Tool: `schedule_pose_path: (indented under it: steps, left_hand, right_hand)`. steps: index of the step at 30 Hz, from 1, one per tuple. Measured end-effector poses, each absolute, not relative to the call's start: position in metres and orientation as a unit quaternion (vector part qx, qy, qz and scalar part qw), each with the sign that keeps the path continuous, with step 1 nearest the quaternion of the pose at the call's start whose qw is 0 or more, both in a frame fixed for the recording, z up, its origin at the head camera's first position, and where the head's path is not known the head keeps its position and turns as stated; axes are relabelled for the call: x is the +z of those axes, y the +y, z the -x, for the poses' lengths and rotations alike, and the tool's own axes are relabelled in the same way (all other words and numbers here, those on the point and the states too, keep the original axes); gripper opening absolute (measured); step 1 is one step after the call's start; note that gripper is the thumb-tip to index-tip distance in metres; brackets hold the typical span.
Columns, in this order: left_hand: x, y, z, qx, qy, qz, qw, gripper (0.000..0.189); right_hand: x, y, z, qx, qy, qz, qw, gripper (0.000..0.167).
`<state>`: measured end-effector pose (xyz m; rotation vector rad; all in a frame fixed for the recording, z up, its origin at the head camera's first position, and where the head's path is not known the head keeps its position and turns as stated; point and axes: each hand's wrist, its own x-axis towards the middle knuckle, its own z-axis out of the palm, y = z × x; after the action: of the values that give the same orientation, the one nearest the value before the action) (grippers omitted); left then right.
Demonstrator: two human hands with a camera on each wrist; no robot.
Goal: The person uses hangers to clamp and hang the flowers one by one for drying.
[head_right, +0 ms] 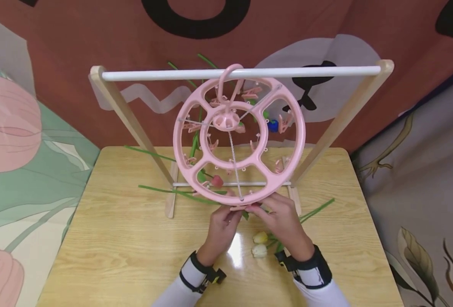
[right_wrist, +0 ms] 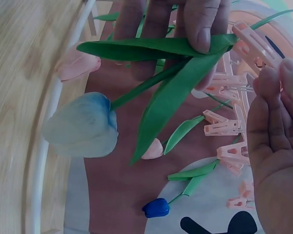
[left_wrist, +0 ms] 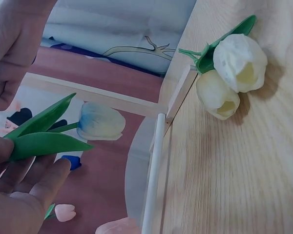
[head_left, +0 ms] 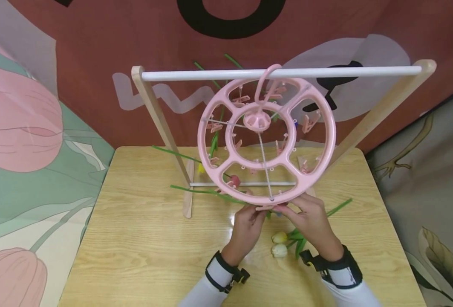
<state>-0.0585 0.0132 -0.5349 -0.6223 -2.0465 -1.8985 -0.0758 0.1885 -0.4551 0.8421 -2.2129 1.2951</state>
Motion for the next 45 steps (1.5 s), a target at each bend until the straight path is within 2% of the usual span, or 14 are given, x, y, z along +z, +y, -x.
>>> schedule_pose_path:
  steps: [4, 9, 18, 21, 24, 27, 30, 36, 40, 45]
  left_hand:
    - [-0.535, 0.012, 0.058, -0.652, -0.716, 0.212, 0.134, 0.024]
    - [-0.533, 0.009, 0.058, -0.631, -0.739, 0.194, 0.135, 0.023]
    - [-0.535, -0.002, 0.062, -0.567, -0.783, 0.185, 0.176, 0.041]
    - [-0.538, -0.007, 0.065, -0.561, -0.782, 0.200, 0.184, 0.030]
    - [-0.539, -0.013, 0.066, -0.562, -0.784, 0.205, 0.166, 0.029]
    - [-0.539, -0.022, 0.063, -0.589, -0.774, 0.200, 0.123, 0.033]
    - [-0.540, -0.031, 0.059, -0.596, -0.770, 0.203, 0.103, 0.031]
    - [-0.546, -0.052, 0.053, -0.544, -0.808, 0.189, 0.126, 0.021]
    - [-0.554, -0.065, 0.049, -0.489, -0.842, 0.177, 0.146, 0.024]
    - [-0.566, -0.077, 0.042, -0.401, -0.882, 0.180, 0.170, 0.034]
  right_hand:
    - [-0.454, 0.189, 0.076, 0.464, -0.801, -0.310, 0.218, 0.032]
    - [-0.456, 0.190, 0.074, 0.450, -0.824, -0.287, 0.188, 0.034]
    - [-0.464, 0.199, 0.070, 0.477, -0.820, -0.273, 0.161, 0.038]
    - [-0.467, 0.206, 0.068, 0.494, -0.815, -0.267, 0.144, 0.046]
    - [-0.469, 0.212, 0.065, 0.525, -0.802, -0.257, 0.121, 0.056]
    - [-0.470, 0.219, 0.063, 0.565, -0.779, -0.248, 0.109, 0.058]
    - [-0.472, 0.228, 0.061, 0.584, -0.768, -0.236, 0.118, 0.053]
    - [-0.480, 0.262, 0.061, 0.527, -0.816, -0.175, 0.160, 0.046]
    - [-0.490, 0.288, 0.067, 0.486, -0.847, -0.108, 0.189, 0.037]
    - [-0.506, 0.319, 0.070, 0.433, -0.880, -0.048, 0.191, 0.033]
